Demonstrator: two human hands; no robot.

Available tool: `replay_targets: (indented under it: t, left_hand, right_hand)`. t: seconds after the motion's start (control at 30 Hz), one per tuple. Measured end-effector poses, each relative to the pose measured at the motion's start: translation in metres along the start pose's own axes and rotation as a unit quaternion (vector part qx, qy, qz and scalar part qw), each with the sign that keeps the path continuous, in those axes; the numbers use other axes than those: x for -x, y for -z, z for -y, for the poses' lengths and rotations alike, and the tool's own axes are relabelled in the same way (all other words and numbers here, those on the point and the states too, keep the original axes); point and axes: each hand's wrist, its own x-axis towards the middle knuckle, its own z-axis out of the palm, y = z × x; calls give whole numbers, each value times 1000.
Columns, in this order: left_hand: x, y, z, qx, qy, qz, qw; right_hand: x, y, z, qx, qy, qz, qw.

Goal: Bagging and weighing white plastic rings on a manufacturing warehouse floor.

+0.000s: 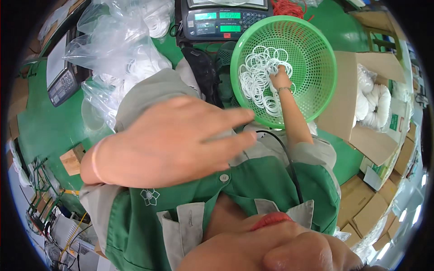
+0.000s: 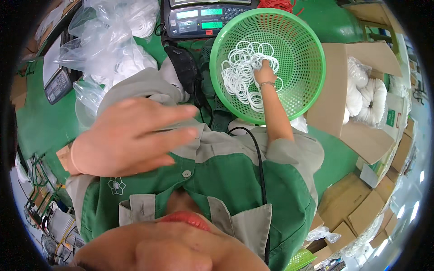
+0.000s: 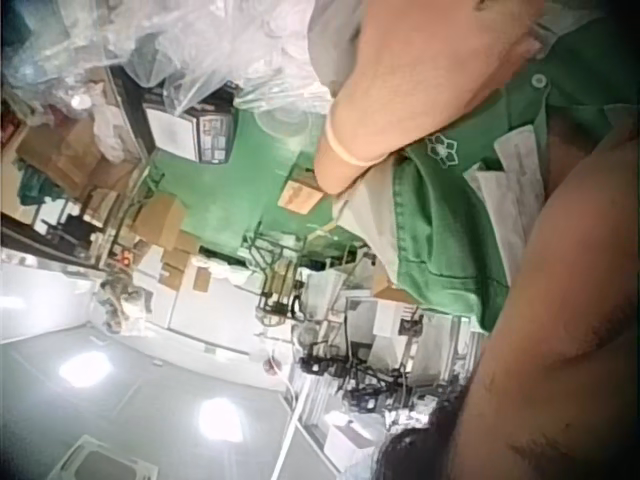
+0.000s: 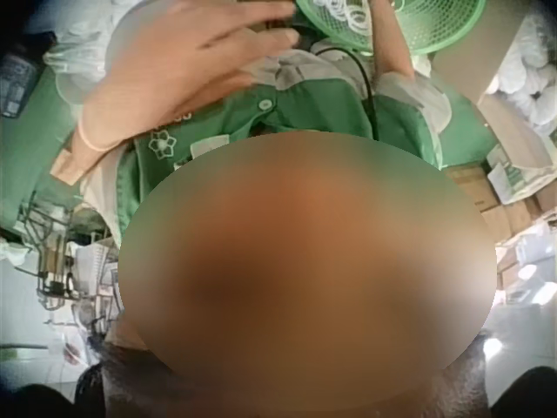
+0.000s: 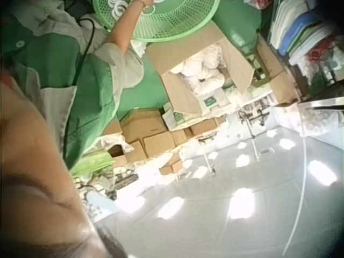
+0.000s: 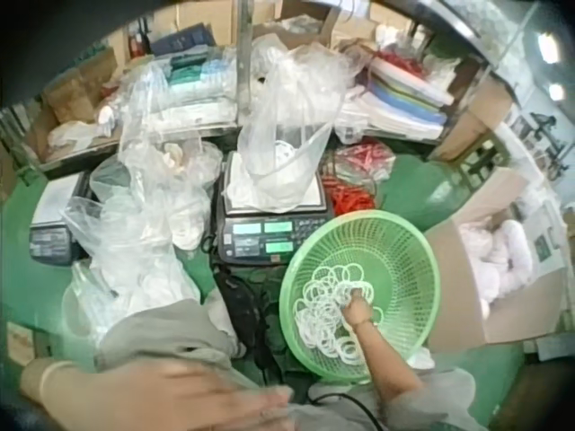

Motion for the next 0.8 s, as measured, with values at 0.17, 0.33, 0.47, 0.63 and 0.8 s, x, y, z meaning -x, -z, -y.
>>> replay_targets:
  t: [0.17,0.33,0.47,0.63,0.8]
  left_hand:
    - [-28,-43,27,9,-51,-22,998]
    - [-23,-40,41,-20,-12,103,994]
    - [-28,-31,42,13,-32,97,995]
    - [-23,-33,45,17,-20,95,995]
    - [-27,-31,48,3,25,153,988]
  right_hand:
    - [-4,-14,-7,162,49,-22,985]
    - [-26,49,-24,-41,58,-39,997]
    - [-66,111,-45,-279,114,-88,949]
    - [-30,286,121,-516,242,-63,819]
    - [-37,362,243,-332,393,-258,818]
